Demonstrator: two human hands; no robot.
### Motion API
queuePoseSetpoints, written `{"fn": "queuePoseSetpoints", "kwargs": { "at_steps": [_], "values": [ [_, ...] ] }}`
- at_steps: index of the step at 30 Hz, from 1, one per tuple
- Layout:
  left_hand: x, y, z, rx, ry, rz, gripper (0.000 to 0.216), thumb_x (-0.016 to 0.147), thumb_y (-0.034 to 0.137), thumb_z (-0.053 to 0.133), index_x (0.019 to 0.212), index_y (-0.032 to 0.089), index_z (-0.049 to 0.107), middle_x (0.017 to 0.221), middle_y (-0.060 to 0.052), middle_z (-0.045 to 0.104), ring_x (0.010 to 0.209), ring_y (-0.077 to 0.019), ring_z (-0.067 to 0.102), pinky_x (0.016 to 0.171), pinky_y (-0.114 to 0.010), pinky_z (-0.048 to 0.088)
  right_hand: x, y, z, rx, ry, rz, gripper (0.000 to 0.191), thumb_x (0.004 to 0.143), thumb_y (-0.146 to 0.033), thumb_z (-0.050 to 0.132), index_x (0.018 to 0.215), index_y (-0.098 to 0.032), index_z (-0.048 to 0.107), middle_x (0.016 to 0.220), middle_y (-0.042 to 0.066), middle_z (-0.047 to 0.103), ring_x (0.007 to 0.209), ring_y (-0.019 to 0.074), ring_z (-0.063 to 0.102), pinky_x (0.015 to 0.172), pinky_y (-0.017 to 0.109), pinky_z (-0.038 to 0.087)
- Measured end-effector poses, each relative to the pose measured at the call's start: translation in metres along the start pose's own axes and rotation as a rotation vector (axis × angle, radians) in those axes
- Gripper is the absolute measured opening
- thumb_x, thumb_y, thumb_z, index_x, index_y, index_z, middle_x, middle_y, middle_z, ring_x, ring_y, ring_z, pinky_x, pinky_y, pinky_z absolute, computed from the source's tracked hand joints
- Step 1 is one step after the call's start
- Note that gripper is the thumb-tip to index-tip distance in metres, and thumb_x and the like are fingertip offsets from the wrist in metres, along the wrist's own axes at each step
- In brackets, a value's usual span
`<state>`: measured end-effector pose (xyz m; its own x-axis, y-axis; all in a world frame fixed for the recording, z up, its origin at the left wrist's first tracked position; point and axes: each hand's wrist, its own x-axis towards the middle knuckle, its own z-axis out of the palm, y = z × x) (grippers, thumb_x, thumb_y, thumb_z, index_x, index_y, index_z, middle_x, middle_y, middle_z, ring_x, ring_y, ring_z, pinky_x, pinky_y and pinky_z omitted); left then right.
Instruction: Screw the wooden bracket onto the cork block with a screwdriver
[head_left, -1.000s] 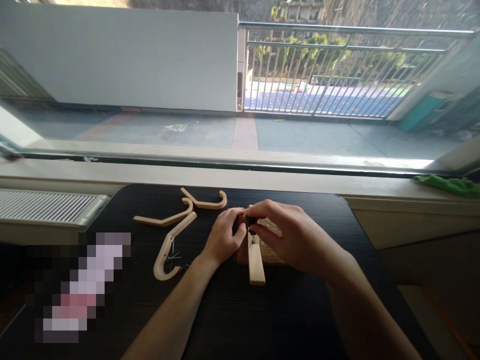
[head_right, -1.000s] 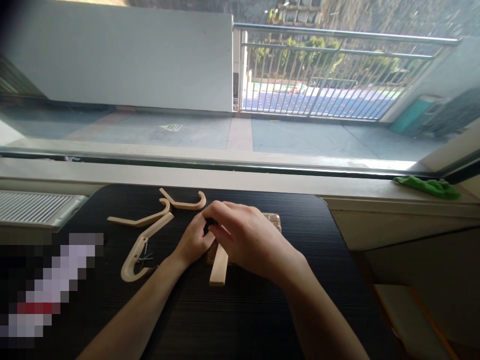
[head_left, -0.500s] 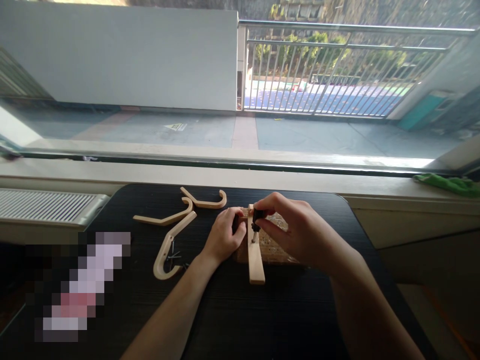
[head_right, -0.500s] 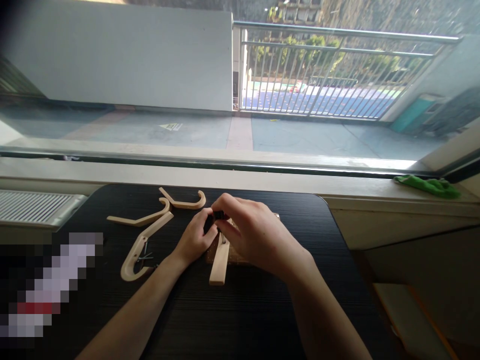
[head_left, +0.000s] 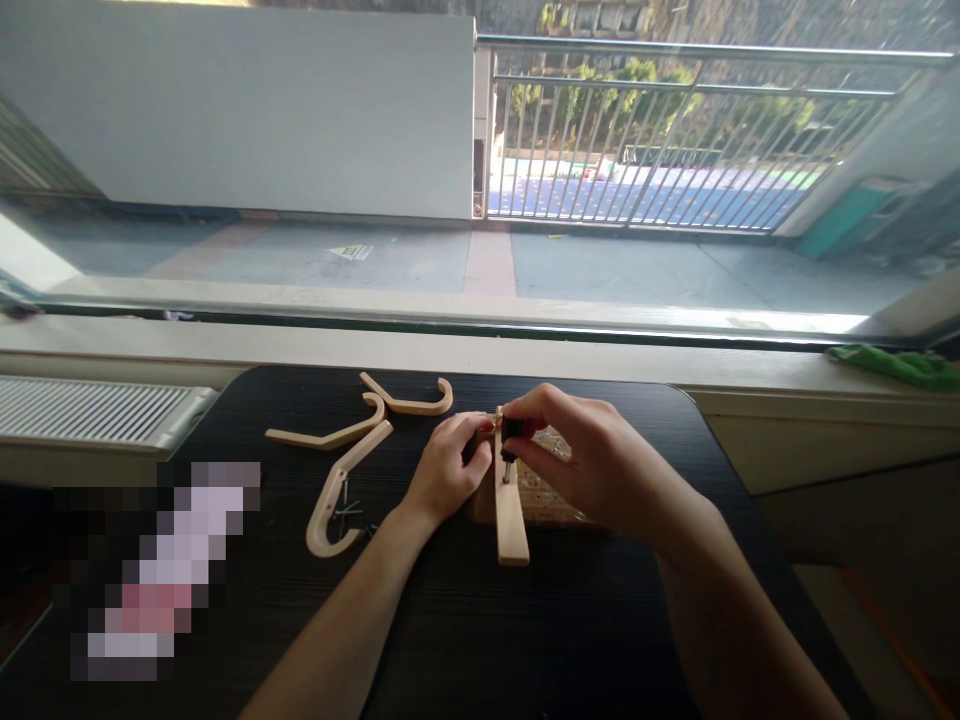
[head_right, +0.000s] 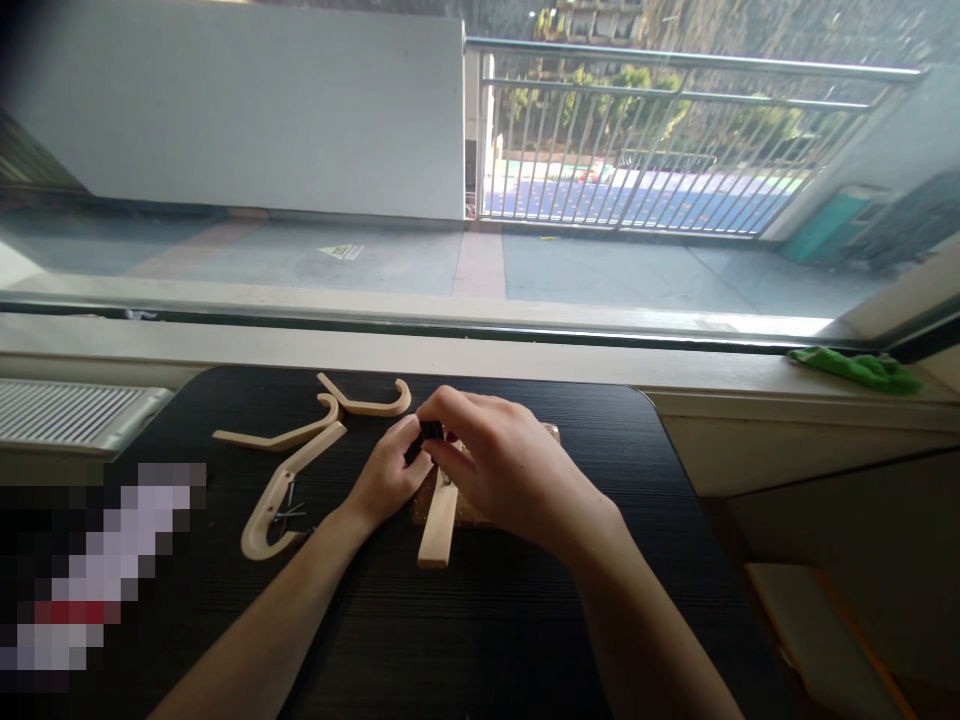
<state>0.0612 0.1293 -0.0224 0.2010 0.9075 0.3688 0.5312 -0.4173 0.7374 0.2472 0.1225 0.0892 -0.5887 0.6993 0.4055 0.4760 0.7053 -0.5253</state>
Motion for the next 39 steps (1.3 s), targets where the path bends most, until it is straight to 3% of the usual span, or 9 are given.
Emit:
{"fn": "queuePoseSetpoints", "kwargs": {
  "at_steps": [29, 39],
  "values": [
    [0.0005, 0.0009, 0.0005, -0.004, 0.014, 0.012, 0.014, 0.084, 0.014, 0.051, 0.093, 0.019, 0.059, 0.097, -0.006, 0.067, 0.096, -0.022, 0.062, 0.093, -0.039, 0.049, 0.0031, -0.0034, -0.0023, -0.15, -0.001, -0.061, 0.006, 0.09, -0.02, 0.064, 0.093, -0.017, 0.06, 0.077, 0.0, 0.06, 0.066, 0.0122, 0.054, 0.061, 0.024, 0.038],
    [0.0006, 0.0024, -0.0004, -0.002, 0.013, -0.007, 0.015, 0.084, 0.015, 0.051, 0.094, 0.02, 0.06, 0.098, -0.005, 0.068, 0.096, -0.0211, 0.062, 0.093, -0.037, 0.05, 0.0024, -0.0044, -0.0011, -0.1, 0.018, -0.026, 0.009, 0.093, -0.018, 0.052, 0.096, -0.018, 0.06, 0.085, 0.004, 0.065, 0.074, 0.0148, 0.06, 0.068, 0.027, 0.045]
  ]
}}
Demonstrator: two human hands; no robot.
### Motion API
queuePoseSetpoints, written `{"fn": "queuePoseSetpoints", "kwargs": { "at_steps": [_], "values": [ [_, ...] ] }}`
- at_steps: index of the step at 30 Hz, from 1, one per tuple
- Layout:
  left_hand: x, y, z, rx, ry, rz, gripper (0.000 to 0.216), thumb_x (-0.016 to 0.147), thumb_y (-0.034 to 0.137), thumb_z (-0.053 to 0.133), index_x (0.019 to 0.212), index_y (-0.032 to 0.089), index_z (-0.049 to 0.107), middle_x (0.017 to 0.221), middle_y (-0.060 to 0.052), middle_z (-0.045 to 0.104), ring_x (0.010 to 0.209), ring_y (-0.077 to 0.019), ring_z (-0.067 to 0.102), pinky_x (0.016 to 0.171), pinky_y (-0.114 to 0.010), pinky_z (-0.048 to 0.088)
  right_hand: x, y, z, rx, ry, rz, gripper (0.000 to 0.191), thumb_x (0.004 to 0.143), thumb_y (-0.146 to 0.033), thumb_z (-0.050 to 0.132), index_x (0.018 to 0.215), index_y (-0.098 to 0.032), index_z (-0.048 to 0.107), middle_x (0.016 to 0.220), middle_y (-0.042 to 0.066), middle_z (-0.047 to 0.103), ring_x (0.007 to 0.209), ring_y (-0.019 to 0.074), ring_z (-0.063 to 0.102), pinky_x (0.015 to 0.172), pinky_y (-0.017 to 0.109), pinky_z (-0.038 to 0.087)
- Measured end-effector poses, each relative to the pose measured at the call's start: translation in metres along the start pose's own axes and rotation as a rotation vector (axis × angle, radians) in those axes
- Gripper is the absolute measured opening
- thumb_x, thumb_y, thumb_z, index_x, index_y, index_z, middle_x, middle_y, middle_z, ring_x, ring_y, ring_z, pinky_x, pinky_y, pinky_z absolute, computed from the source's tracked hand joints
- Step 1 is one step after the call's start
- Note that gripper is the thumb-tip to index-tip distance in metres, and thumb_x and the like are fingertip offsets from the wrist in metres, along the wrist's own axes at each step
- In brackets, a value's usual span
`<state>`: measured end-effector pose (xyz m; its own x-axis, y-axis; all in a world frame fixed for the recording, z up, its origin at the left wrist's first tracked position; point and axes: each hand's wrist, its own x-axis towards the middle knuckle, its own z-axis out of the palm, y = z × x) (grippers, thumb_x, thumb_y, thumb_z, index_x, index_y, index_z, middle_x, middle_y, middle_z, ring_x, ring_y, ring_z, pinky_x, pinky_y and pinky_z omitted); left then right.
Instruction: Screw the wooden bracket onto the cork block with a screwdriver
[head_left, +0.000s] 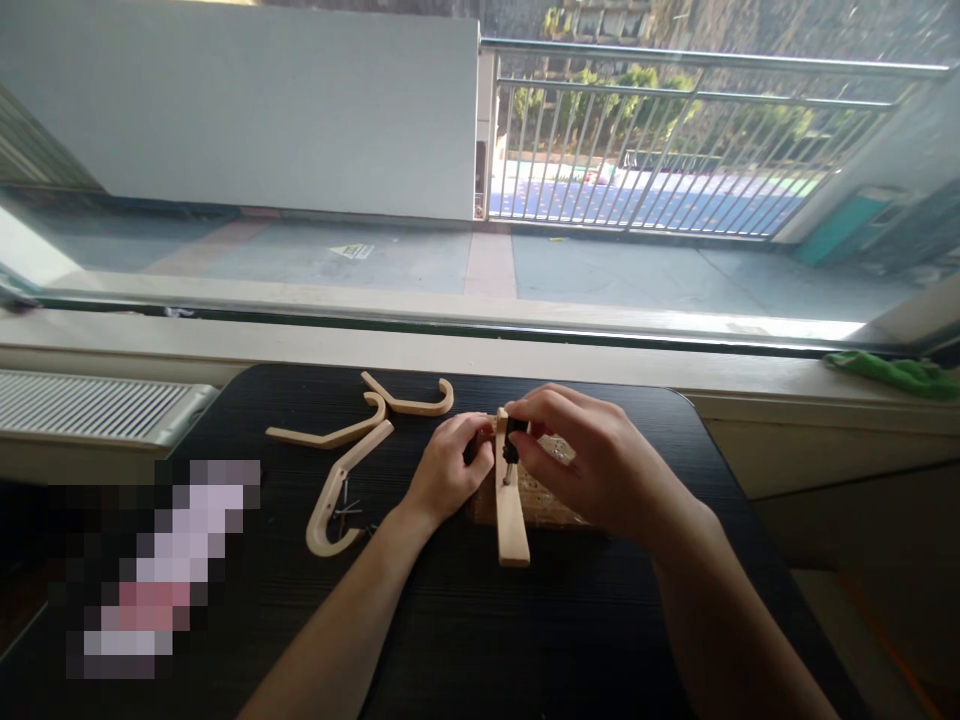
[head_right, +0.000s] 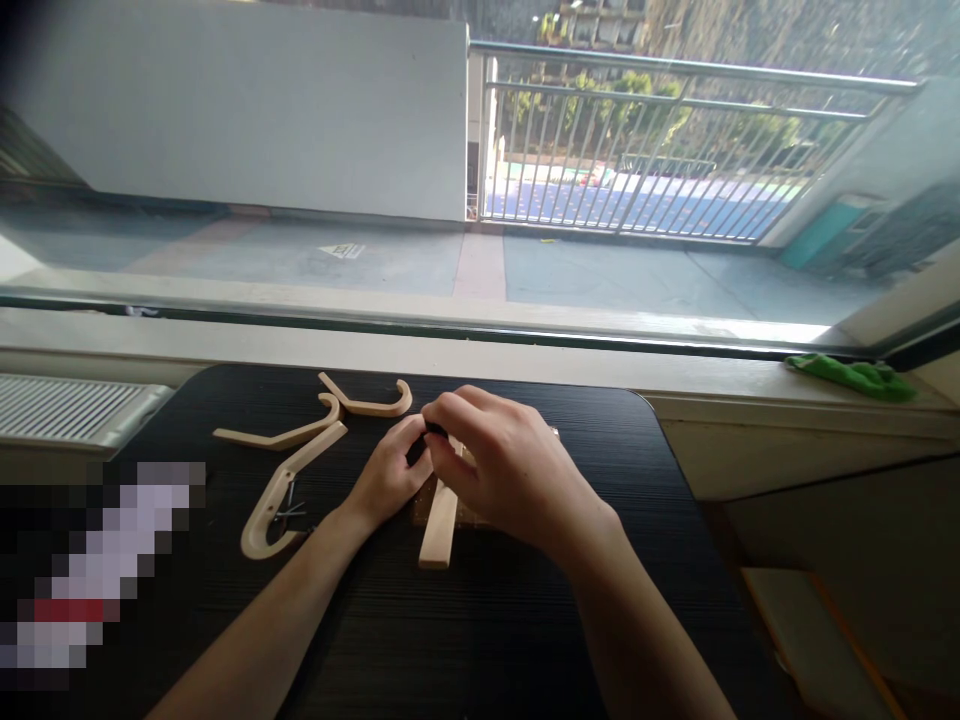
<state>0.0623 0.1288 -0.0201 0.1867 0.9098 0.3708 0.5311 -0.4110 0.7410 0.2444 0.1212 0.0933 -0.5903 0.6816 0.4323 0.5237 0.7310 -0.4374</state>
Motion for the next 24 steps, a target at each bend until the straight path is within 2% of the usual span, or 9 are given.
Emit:
{"fn": "queuePoseSetpoints", "kwargs": {
  "at_steps": [4, 13, 19, 24],
  "values": [
    [0.0003, -0.0002, -0.0003, 0.001, -0.002, -0.001, 0.015, 0.083, 0.015, 0.052, 0.094, 0.02, 0.06, 0.098, -0.005, 0.069, 0.097, -0.0212, 0.063, 0.093, -0.037, 0.05, -0.0004, 0.0012, 0.001, 0.034, 0.041, 0.011, 0.007, 0.091, -0.017, 0.056, 0.096, -0.019, 0.06, 0.086, 0.003, 0.068, 0.074, 0.0145, 0.063, 0.068, 0.026, 0.046],
    [0.0002, -0.0001, -0.0003, -0.01, 0.0, -0.002, 0.018, 0.084, 0.016, 0.051, 0.098, 0.019, 0.061, 0.099, -0.006, 0.069, 0.097, -0.0212, 0.063, 0.092, -0.037, 0.05, -0.0015, 0.0019, 0.0004, 0.121, 0.042, 0.02, 0.004, 0.091, -0.017, 0.059, 0.093, -0.019, 0.06, 0.092, 0.005, 0.073, 0.082, 0.0166, 0.068, 0.073, 0.027, 0.049],
    [0.0001, -0.0015, -0.0005, -0.024, -0.01, -0.019, 0.019, 0.083, 0.018, 0.054, 0.1, 0.019, 0.063, 0.104, -0.007, 0.07, 0.1, -0.0225, 0.064, 0.094, -0.039, 0.05, -0.003, -0.0013, -0.0035, 0.139, 0.013, 0.01, 0.016, 0.089, -0.011, 0.053, 0.098, -0.02, 0.062, 0.09, 0.004, 0.073, 0.08, 0.016, 0.068, 0.072, 0.027, 0.049],
    [0.0002, -0.0012, -0.0008, -0.027, -0.004, -0.032, 0.016, 0.084, 0.019, 0.054, 0.098, 0.019, 0.062, 0.101, -0.007, 0.071, 0.099, -0.0228, 0.064, 0.094, -0.039, 0.05, -0.0041, -0.0009, -0.0048, 0.131, -0.001, 0.014, 0.015, 0.088, -0.011, 0.054, 0.097, -0.02, 0.062, 0.089, 0.003, 0.072, 0.077, 0.0146, 0.065, 0.07, 0.025, 0.048]
  ]
}}
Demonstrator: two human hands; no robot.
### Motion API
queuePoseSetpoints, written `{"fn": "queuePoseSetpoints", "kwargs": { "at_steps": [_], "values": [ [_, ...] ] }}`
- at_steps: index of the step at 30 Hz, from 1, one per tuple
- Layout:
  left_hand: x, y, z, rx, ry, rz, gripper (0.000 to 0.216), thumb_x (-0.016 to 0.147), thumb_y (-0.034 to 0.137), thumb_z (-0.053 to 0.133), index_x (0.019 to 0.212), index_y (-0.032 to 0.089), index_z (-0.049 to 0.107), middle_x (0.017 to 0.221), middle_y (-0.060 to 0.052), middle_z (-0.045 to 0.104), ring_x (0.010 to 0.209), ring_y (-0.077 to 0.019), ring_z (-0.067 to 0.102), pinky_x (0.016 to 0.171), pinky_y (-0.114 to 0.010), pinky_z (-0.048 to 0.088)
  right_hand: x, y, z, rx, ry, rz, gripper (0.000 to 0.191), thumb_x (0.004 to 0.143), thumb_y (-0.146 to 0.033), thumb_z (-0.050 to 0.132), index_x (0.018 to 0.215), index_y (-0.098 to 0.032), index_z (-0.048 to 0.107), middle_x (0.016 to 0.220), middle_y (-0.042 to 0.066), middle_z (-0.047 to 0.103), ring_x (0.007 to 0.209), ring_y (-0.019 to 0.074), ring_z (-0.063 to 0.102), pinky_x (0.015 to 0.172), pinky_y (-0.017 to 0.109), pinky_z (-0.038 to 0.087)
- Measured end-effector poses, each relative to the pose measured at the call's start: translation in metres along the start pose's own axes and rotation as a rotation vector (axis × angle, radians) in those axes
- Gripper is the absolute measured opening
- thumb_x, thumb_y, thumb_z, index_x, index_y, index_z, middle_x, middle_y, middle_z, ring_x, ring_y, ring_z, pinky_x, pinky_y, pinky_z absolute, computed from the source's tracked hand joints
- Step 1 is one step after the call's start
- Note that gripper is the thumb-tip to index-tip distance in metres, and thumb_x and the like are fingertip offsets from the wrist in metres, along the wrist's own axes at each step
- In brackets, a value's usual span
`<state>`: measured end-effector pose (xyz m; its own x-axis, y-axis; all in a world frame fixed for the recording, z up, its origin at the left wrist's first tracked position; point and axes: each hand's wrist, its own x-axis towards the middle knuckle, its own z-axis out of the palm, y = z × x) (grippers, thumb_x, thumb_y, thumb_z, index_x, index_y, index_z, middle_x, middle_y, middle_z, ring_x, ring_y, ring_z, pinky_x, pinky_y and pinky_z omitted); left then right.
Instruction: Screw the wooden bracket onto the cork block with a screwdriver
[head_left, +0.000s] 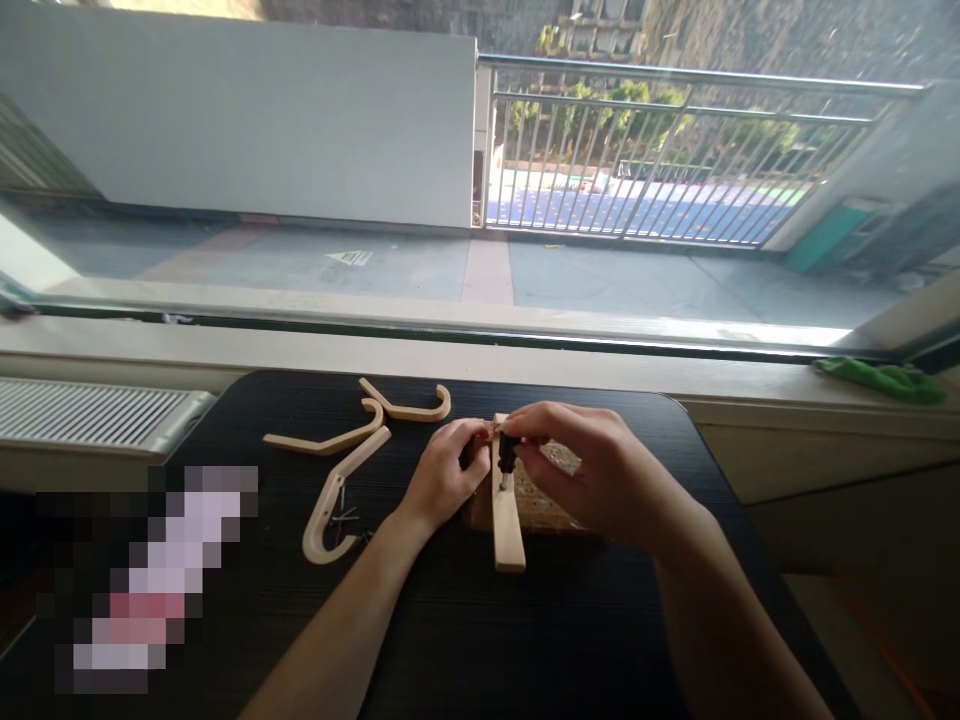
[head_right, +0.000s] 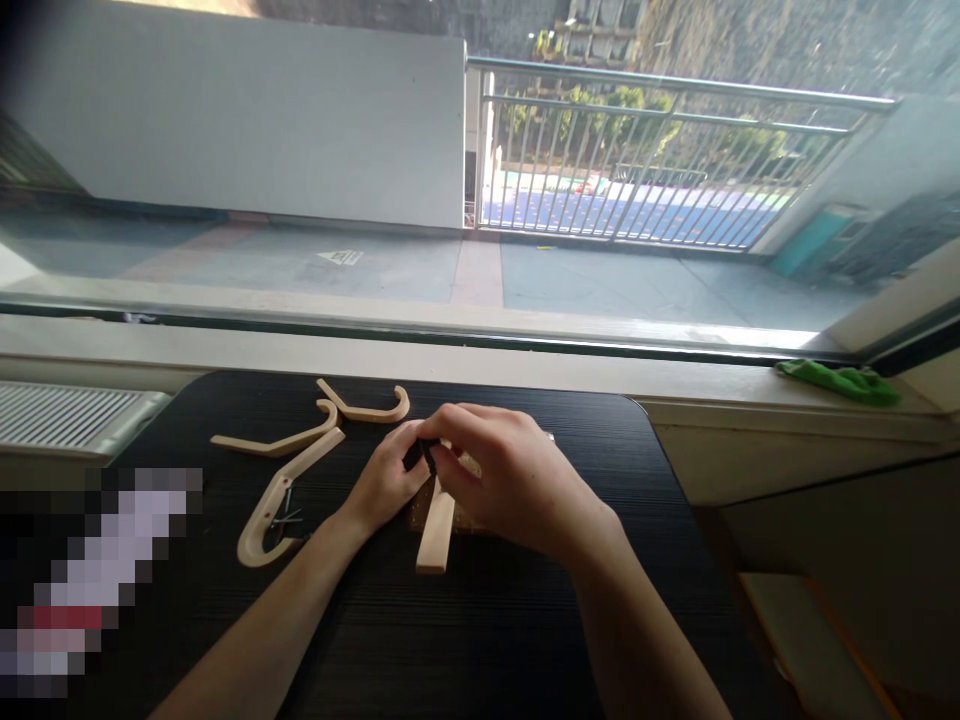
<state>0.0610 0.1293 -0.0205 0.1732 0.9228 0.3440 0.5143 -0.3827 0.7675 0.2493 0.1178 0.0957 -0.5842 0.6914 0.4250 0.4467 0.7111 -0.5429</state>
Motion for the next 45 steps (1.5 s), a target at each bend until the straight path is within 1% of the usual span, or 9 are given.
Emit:
{"fn": "queuePoseSetpoints", "kwargs": {
  "at_steps": [7, 14, 23, 31, 37, 45],
  "values": [
    [-0.0002, -0.0001, -0.0001, 0.004, 0.003, -0.001, 0.015, 0.084, 0.018, 0.055, 0.097, 0.02, 0.061, 0.1, -0.006, 0.07, 0.098, -0.0224, 0.065, 0.094, -0.038, 0.05, 0.0003, 0.0005, -0.0014, 0.001, -0.016, 0.026, 0.016, 0.086, -0.01, 0.056, 0.097, -0.02, 0.062, 0.085, 0.002, 0.07, 0.07, 0.0127, 0.06, 0.067, 0.024, 0.046],
    [0.0007, 0.002, -0.0008, 0.001, 0.007, 0.002, 0.013, 0.085, 0.018, 0.053, 0.095, 0.02, 0.061, 0.097, -0.006, 0.07, 0.095, -0.0221, 0.064, 0.092, -0.039, 0.05, 0.0003, 0.0006, -0.0012, 0.002, -0.004, 0.003, 0.013, 0.087, -0.012, 0.057, 0.096, -0.02, 0.062, 0.083, 0.001, 0.069, 0.067, 0.0115, 0.058, 0.066, 0.024, 0.045],
    [0.0007, 0.0009, -0.0004, -0.01, 0.012, -0.008, 0.013, 0.084, 0.019, 0.054, 0.095, 0.02, 0.061, 0.097, -0.006, 0.07, 0.094, -0.0223, 0.065, 0.092, -0.038, 0.05, 0.0001, 0.0004, -0.0017, -0.013, -0.002, 0.02, 0.013, 0.087, -0.013, 0.057, 0.096, -0.021, 0.062, 0.08, 0.0, 0.067, 0.066, 0.0114, 0.057, 0.065, 0.023, 0.044],
    [0.0009, 0.0022, -0.0016, -0.006, 0.005, -0.017, 0.014, 0.085, 0.019, 0.052, 0.095, 0.02, 0.061, 0.096, -0.006, 0.069, 0.095, -0.0221, 0.064, 0.093, -0.038, 0.05, 0.0015, 0.0002, -0.0025, -0.013, 0.008, -0.001, 0.011, 0.088, -0.013, 0.058, 0.096, -0.02, 0.061, 0.079, 0.0, 0.066, 0.066, 0.0109, 0.057, 0.064, 0.023, 0.044],
    [0.0009, 0.0021, -0.0016, -0.006, 0.013, -0.019, 0.015, 0.082, 0.016, 0.052, 0.094, 0.02, 0.061, 0.095, -0.005, 0.069, 0.094, -0.0213, 0.065, 0.092, -0.036, 0.051, 0.0024, 0.0009, -0.0022, -0.022, 0.017, -0.022, 0.009, 0.088, -0.014, 0.059, 0.095, -0.019, 0.061, 0.077, -0.001, 0.064, 0.064, 0.0106, 0.056, 0.063, 0.023, 0.043],
    [0.001, 0.0021, -0.0009, 0.002, 0.007, -0.022, 0.016, 0.083, 0.018, 0.05, 0.095, 0.02, 0.06, 0.096, -0.005, 0.069, 0.095, -0.0221, 0.064, 0.092, -0.038, 0.05, 0.0033, -0.0004, -0.0025, -0.051, 0.024, -0.024, 0.007, 0.087, -0.014, 0.06, 0.093, -0.017, 0.061, 0.076, 0.0, 0.064, 0.064, 0.0114, 0.055, 0.063, 0.023, 0.042]
  ]
}}
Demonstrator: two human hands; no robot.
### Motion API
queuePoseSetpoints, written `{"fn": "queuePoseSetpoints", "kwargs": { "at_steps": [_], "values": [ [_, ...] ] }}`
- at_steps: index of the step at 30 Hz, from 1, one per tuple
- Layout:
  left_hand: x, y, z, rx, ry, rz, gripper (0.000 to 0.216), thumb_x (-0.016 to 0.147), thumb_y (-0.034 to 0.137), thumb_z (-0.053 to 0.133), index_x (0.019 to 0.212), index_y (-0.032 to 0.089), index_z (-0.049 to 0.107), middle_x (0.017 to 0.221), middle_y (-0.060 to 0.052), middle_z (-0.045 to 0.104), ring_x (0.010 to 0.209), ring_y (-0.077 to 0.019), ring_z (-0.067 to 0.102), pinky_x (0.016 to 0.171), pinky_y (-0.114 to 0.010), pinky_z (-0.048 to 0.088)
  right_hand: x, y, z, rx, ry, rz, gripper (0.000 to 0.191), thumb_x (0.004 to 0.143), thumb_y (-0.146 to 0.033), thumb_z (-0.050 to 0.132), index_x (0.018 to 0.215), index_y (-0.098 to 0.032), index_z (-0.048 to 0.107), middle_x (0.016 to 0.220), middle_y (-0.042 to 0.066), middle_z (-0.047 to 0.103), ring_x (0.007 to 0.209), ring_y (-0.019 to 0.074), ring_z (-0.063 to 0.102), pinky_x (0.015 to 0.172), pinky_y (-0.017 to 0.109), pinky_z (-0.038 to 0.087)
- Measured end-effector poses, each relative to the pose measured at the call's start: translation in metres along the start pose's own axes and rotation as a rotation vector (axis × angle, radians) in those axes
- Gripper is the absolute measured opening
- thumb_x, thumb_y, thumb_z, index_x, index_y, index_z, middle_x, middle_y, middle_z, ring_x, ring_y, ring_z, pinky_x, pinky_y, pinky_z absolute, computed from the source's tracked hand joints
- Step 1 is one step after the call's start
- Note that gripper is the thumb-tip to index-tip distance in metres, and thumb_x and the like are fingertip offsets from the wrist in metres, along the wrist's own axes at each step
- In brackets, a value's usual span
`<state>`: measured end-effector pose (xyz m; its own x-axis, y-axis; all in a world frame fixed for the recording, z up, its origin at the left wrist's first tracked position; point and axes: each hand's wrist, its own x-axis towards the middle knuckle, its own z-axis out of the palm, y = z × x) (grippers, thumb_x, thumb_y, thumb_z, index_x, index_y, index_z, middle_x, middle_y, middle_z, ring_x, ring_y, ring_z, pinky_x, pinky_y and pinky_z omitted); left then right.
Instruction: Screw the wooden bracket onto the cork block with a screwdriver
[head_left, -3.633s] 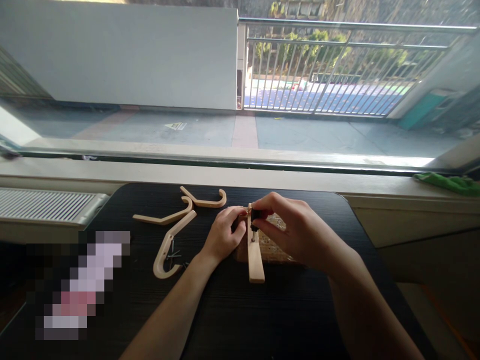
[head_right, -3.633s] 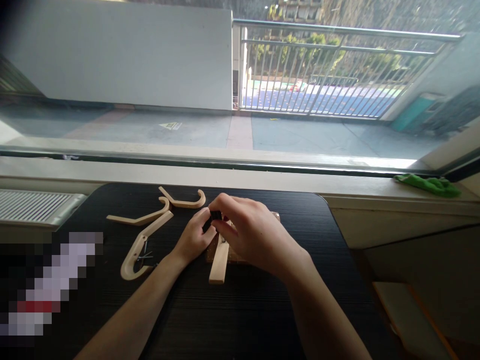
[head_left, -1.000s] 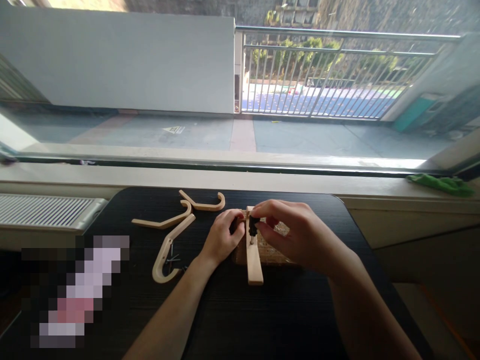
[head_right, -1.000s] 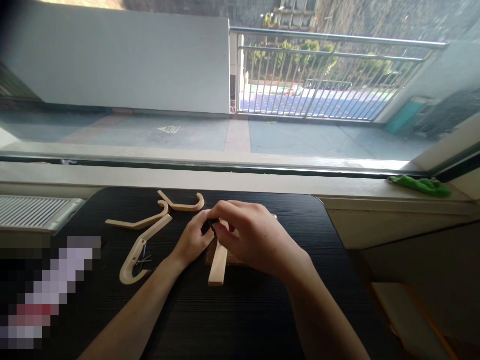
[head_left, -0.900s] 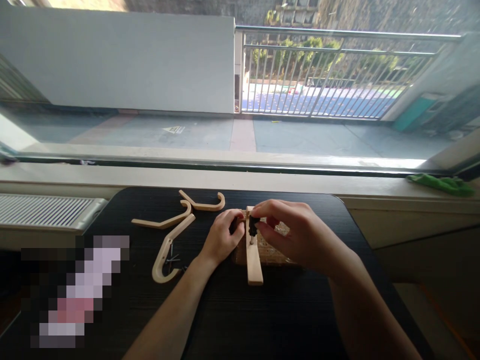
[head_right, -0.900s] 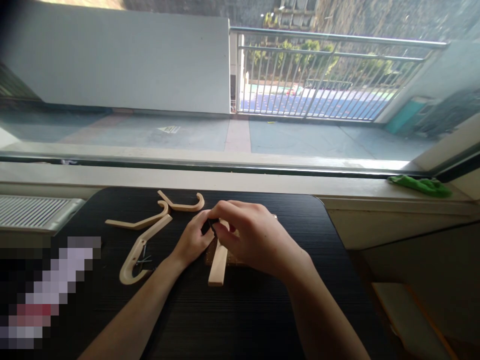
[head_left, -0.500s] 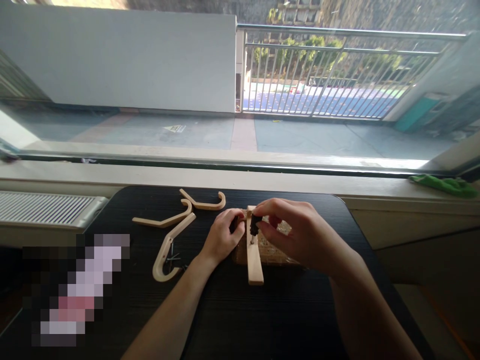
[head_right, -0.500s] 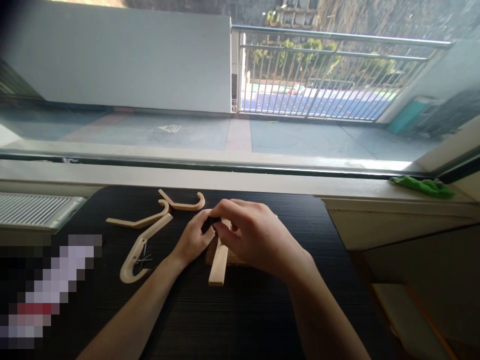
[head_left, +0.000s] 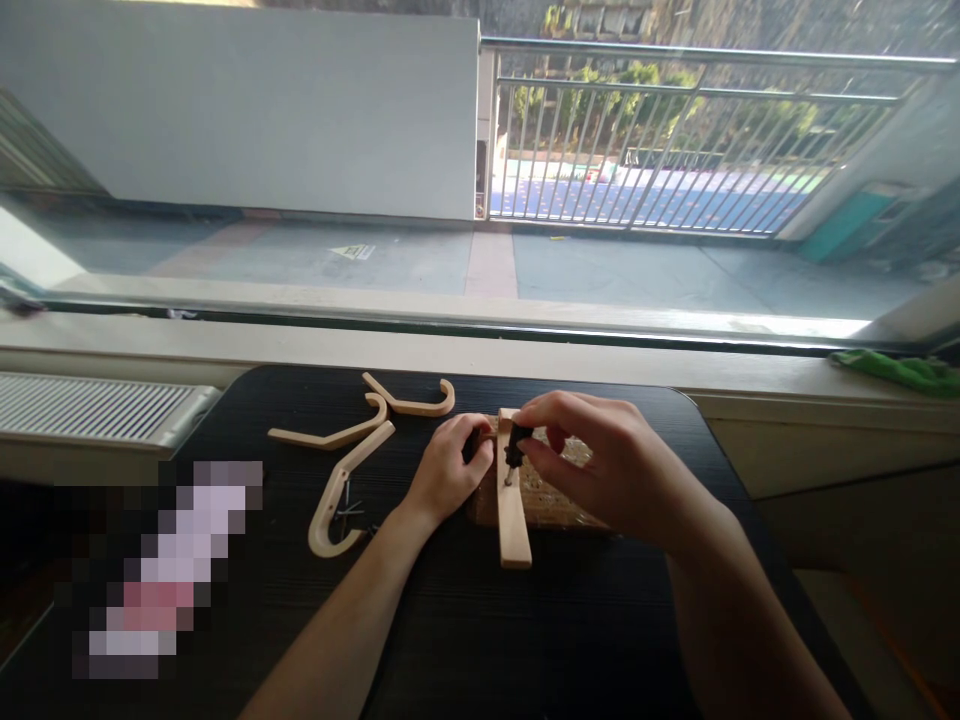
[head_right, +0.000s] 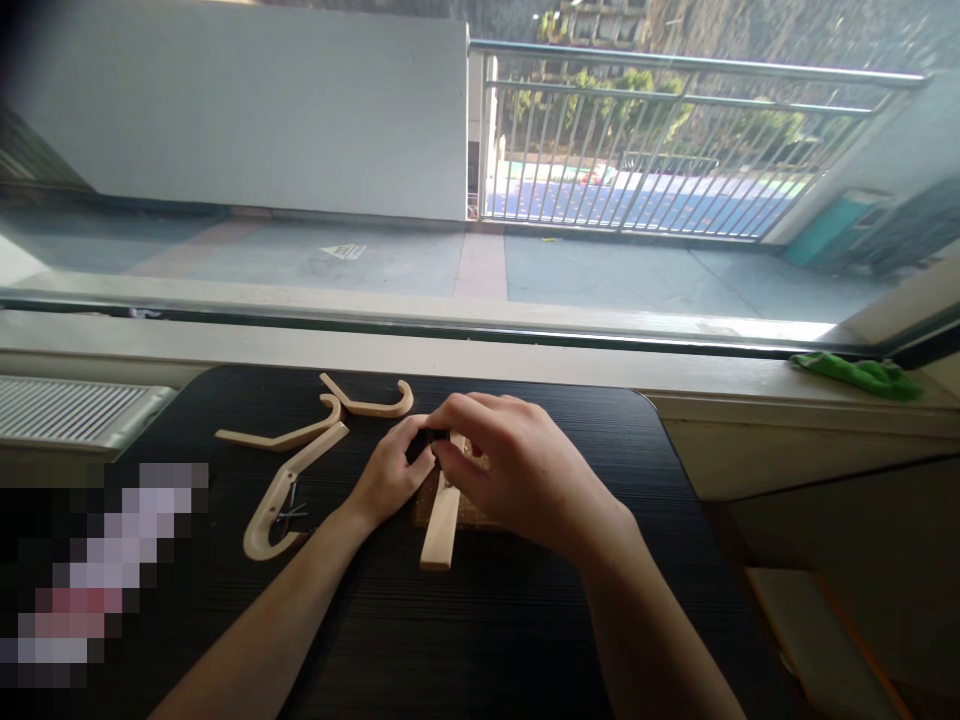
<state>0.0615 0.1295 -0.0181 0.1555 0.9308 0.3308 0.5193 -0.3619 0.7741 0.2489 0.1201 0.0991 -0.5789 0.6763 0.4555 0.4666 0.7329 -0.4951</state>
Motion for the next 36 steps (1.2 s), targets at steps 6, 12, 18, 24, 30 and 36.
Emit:
{"fn": "queuePoseSetpoints", "kwargs": {
  "at_steps": [6, 12, 18, 24, 30, 36],
  "values": [
    [0.0, 0.0, 0.0, 0.003, -0.001, -0.006, 0.014, 0.083, 0.019, 0.05, 0.094, 0.02, 0.059, 0.096, -0.005, 0.069, 0.095, -0.0217, 0.063, 0.093, -0.037, 0.049, -0.001, 0.001, 0.0, -0.013, 0.008, -0.009, 0.007, 0.087, -0.014, 0.062, 0.094, -0.017, 0.061, 0.074, -0.001, 0.062, 0.064, 0.0113, 0.055, 0.062, 0.023, 0.042],
    [0.0, -0.001, 0.0, -0.005, -0.006, -0.012, 0.012, 0.085, 0.02, 0.051, 0.095, 0.02, 0.059, 0.095, -0.005, 0.069, 0.094, -0.0216, 0.064, 0.092, -0.037, 0.049, -0.001, 0.001, 0.0, -0.012, 0.009, -0.012, 0.009, 0.087, -0.015, 0.065, 0.094, -0.017, 0.06, 0.073, -0.003, 0.059, 0.062, 0.0104, 0.053, 0.06, 0.022, 0.04],
    [-0.001, 0.0, 0.0, -0.01, -0.015, -0.021, 0.011, 0.085, 0.019, 0.052, 0.094, 0.02, 0.059, 0.095, -0.005, 0.069, 0.095, -0.0214, 0.064, 0.093, -0.038, 0.049, 0.001, 0.0, 0.001, -0.032, 0.009, -0.019, 0.01, 0.087, -0.016, 0.066, 0.093, -0.017, 0.059, 0.073, -0.003, 0.058, 0.061, 0.0097, 0.051, 0.059, 0.022, 0.038],
    [-0.001, -0.001, 0.0, -0.008, -0.014, -0.02, 0.014, 0.084, 0.018, 0.053, 0.096, 0.02, 0.06, 0.098, -0.005, 0.069, 0.098, -0.0219, 0.064, 0.096, -0.038, 0.049, 0.0, 0.001, 0.002, -0.035, 0.004, -0.018, 0.009, 0.088, -0.017, 0.065, 0.09, -0.018, 0.056, 0.076, -0.002, 0.058, 0.064, 0.01, 0.052, 0.059, 0.022, 0.038],
    [0.0, -0.001, 0.0, -0.005, -0.006, -0.013, 0.013, 0.084, 0.018, 0.053, 0.095, 0.019, 0.059, 0.096, -0.006, 0.069, 0.095, -0.022, 0.064, 0.094, -0.038, 0.05, -0.002, 0.001, 0.004, -0.02, -0.013, 0.018, 0.007, 0.09, -0.021, 0.062, 0.09, -0.02, 0.055, 0.081, 0.001, 0.062, 0.071, 0.014, 0.059, 0.064, 0.025, 0.043],
    [0.0, -0.004, 0.001, -0.01, -0.003, -0.002, 0.013, 0.081, 0.016, 0.052, 0.092, 0.019, 0.059, 0.093, -0.006, 0.069, 0.095, -0.0229, 0.064, 0.093, -0.04, 0.05, -0.002, -0.001, 0.01, 0.03, -0.031, 0.074, 0.012, 0.09, -0.022, 0.062, 0.099, -0.023, 0.054, 0.087, 0.002, 0.07, 0.079, 0.0185, 0.068, 0.068, 0.027, 0.047]
  ]
}}
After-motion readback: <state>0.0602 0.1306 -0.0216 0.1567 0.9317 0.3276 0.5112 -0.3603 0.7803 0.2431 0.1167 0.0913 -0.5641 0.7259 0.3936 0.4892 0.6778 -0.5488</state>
